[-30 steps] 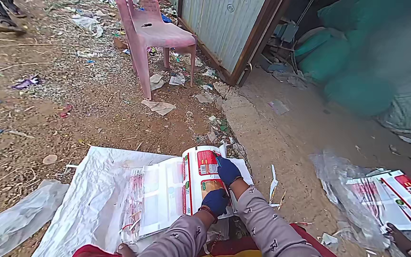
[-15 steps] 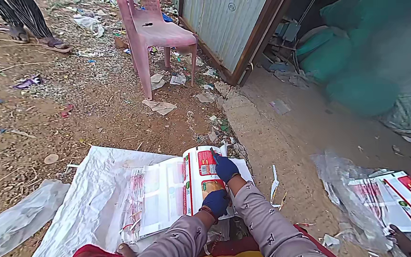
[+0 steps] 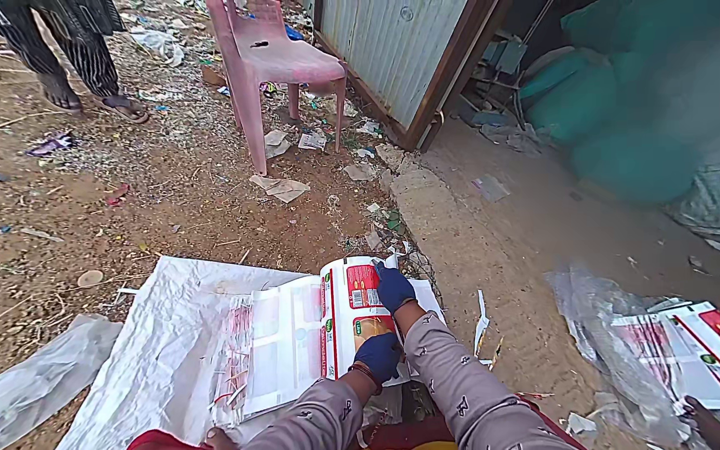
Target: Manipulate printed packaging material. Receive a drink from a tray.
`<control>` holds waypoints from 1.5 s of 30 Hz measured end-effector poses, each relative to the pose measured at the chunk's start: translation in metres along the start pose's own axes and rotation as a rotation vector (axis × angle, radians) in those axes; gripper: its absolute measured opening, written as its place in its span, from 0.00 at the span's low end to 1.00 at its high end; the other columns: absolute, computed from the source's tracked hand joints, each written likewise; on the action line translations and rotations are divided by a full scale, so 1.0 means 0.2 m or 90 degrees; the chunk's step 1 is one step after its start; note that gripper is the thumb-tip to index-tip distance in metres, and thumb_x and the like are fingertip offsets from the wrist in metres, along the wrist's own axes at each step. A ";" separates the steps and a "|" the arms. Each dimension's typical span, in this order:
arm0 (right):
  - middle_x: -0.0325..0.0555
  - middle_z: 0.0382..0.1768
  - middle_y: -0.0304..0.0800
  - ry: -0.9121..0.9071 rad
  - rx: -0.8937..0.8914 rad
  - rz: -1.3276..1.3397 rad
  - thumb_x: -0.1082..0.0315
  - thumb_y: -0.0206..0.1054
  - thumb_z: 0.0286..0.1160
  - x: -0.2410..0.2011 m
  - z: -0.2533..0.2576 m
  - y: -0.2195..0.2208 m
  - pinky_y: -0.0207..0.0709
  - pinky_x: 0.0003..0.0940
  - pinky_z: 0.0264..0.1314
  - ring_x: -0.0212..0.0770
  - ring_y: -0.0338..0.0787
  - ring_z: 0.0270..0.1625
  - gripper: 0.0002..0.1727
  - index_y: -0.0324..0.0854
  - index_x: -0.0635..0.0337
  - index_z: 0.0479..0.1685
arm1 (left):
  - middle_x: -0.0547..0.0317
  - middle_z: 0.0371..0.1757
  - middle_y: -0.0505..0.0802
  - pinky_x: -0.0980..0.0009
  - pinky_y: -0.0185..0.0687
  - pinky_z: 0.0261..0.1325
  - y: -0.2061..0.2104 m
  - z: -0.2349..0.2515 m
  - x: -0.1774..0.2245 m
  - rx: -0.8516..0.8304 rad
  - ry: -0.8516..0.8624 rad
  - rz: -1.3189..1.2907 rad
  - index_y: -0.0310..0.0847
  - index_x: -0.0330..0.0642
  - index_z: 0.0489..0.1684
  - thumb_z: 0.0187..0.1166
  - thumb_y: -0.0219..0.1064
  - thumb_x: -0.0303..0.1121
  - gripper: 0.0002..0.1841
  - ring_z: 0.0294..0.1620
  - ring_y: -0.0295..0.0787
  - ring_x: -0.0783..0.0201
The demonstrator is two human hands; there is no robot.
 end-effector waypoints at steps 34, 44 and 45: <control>0.63 0.62 0.91 0.054 0.345 0.424 0.53 0.59 0.83 0.64 -0.08 -0.04 0.73 0.61 0.78 0.61 0.86 0.71 0.25 0.89 0.64 0.60 | 0.41 0.69 0.90 0.42 0.85 0.68 -0.52 -1.13 0.22 0.134 0.116 0.112 0.78 0.38 0.76 0.84 0.68 0.42 0.25 0.61 0.93 0.45; 0.56 0.59 0.91 -0.338 0.518 0.549 0.59 0.68 0.81 0.15 -0.81 -1.44 0.85 0.57 0.63 0.51 0.92 0.57 0.19 0.86 0.60 0.63 | 0.48 0.73 0.88 0.60 0.90 0.67 -0.56 -1.61 0.06 0.405 0.288 -0.249 0.80 0.33 0.71 0.79 0.71 0.35 0.24 0.66 0.92 0.58; 0.55 0.59 0.91 -0.356 0.516 0.562 0.60 0.70 0.80 0.09 -0.87 -1.55 0.84 0.57 0.63 0.50 0.92 0.57 0.18 0.86 0.60 0.62 | 0.47 0.73 0.87 0.59 0.90 0.68 -0.56 -1.63 0.06 0.411 0.295 -0.283 0.79 0.32 0.71 0.79 0.71 0.34 0.24 0.66 0.91 0.57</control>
Point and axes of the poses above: each hand's wrist, its own z-axis towards the middle knuckle, its own y-axis out of the palm, x = y × z, the point moved 3 cm from there along z, towards the middle knuckle
